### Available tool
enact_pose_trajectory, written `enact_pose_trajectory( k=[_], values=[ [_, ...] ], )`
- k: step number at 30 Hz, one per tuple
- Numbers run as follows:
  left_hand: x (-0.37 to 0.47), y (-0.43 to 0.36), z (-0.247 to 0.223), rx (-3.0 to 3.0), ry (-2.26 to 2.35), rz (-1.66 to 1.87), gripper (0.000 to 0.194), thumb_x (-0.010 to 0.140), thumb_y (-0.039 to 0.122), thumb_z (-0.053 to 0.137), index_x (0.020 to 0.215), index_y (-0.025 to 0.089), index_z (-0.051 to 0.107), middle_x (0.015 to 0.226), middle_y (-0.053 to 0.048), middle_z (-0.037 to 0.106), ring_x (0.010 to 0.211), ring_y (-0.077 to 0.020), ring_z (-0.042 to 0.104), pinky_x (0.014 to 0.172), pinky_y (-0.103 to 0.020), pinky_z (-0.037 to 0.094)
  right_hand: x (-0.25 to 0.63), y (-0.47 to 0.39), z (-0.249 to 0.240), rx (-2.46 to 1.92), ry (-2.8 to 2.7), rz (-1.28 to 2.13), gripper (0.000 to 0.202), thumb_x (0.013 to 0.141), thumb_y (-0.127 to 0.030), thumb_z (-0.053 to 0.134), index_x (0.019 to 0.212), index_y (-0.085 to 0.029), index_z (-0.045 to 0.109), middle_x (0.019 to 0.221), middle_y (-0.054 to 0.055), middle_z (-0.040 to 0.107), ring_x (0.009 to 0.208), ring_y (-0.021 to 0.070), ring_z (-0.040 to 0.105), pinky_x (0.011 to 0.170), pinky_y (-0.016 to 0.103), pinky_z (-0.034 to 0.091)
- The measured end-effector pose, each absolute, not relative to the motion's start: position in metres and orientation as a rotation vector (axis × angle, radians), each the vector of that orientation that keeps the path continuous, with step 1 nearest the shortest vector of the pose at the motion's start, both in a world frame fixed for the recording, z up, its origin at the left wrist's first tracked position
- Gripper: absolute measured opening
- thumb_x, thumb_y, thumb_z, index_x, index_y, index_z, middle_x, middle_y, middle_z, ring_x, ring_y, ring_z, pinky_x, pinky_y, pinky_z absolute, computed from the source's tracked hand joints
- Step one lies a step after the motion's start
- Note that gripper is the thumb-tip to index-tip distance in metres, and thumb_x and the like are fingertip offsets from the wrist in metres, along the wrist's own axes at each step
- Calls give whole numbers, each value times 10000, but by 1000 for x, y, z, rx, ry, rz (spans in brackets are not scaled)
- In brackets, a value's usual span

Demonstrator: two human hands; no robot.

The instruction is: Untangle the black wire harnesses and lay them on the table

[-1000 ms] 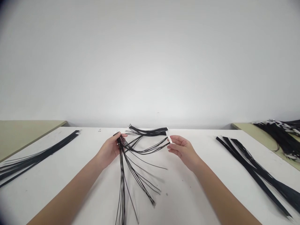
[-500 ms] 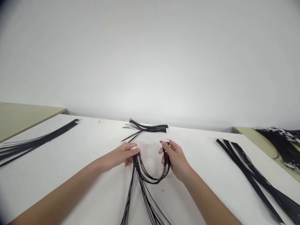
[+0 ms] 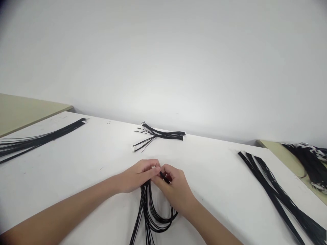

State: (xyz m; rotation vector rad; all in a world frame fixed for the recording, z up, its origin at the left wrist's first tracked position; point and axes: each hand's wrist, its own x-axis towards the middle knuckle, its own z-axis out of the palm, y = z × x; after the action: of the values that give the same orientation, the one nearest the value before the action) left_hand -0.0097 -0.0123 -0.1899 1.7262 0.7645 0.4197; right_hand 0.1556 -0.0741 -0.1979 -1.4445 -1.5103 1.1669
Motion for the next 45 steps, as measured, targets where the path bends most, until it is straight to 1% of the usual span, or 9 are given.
enact_pose_trajectory(
  k=[7,12,18,21,28,32,35,39,45],
  values=[
    [-11,-10,-193,1666,752,513,462,883,570,456,653,179,369,633,45,310,570,-92,267,511,-235,232,160,-71,-195,-1456,-1397,1305,321,805,-417,645,709,-173,460,601,-60,366,548,69,316,498,217,280],
    [-14,-2,-183,1346,888,603,448,848,616,484,710,194,432,564,61,303,470,-69,234,429,-207,170,167,-65,-189,-1393,-1252,1309,322,815,-491,625,877,-186,540,598,-63,410,504,67,362,452,201,312],
    [-12,2,-181,1101,1022,668,445,798,634,549,744,207,439,529,62,364,425,-57,235,387,-184,127,171,-70,-197,-1287,-1658,413,148,887,-328,556,953,-207,610,940,56,584,836,161,548,714,309,467],
    [-11,3,-182,1058,1033,689,442,794,627,558,739,206,438,525,64,365,416,-54,231,380,-181,120,171,-74,-200,-1282,-1846,159,164,877,-305,569,993,-205,628,935,67,597,876,188,537,762,345,458],
    [-10,5,-186,1103,1082,708,437,797,623,549,737,202,447,513,73,324,413,-56,232,388,-182,144,165,-75,-186,-1585,-1388,1111,367,909,-495,471,991,-184,648,887,61,642,613,115,442,540,255,375],
    [-11,9,-192,1231,1078,772,439,806,603,551,709,183,470,537,62,336,448,-64,281,421,-196,196,166,-75,-176,-1316,-773,1703,241,843,-353,598,999,-174,640,844,49,653,583,89,490,472,199,362],
    [-12,10,-196,1299,1056,844,440,829,582,534,678,176,452,548,57,333,476,-68,295,448,-201,215,161,-78,-175,-1161,-622,1881,174,779,-244,659,937,-172,650,700,11,635,526,79,516,485,194,416],
    [-12,7,-195,1282,1074,854,436,837,577,526,676,182,436,536,58,335,474,-72,308,449,-202,215,149,-86,-181,-1055,-787,2069,177,826,-306,643,870,-135,642,656,19,640,539,95,585,539,223,482],
    [-8,-4,-186,1078,1089,737,405,830,566,540,695,200,434,481,78,303,405,-62,243,399,-193,149,144,-91,-189,-1209,-1142,2112,235,883,-340,533,905,-121,617,735,49,688,444,67,552,411,174,402]
  ],
)
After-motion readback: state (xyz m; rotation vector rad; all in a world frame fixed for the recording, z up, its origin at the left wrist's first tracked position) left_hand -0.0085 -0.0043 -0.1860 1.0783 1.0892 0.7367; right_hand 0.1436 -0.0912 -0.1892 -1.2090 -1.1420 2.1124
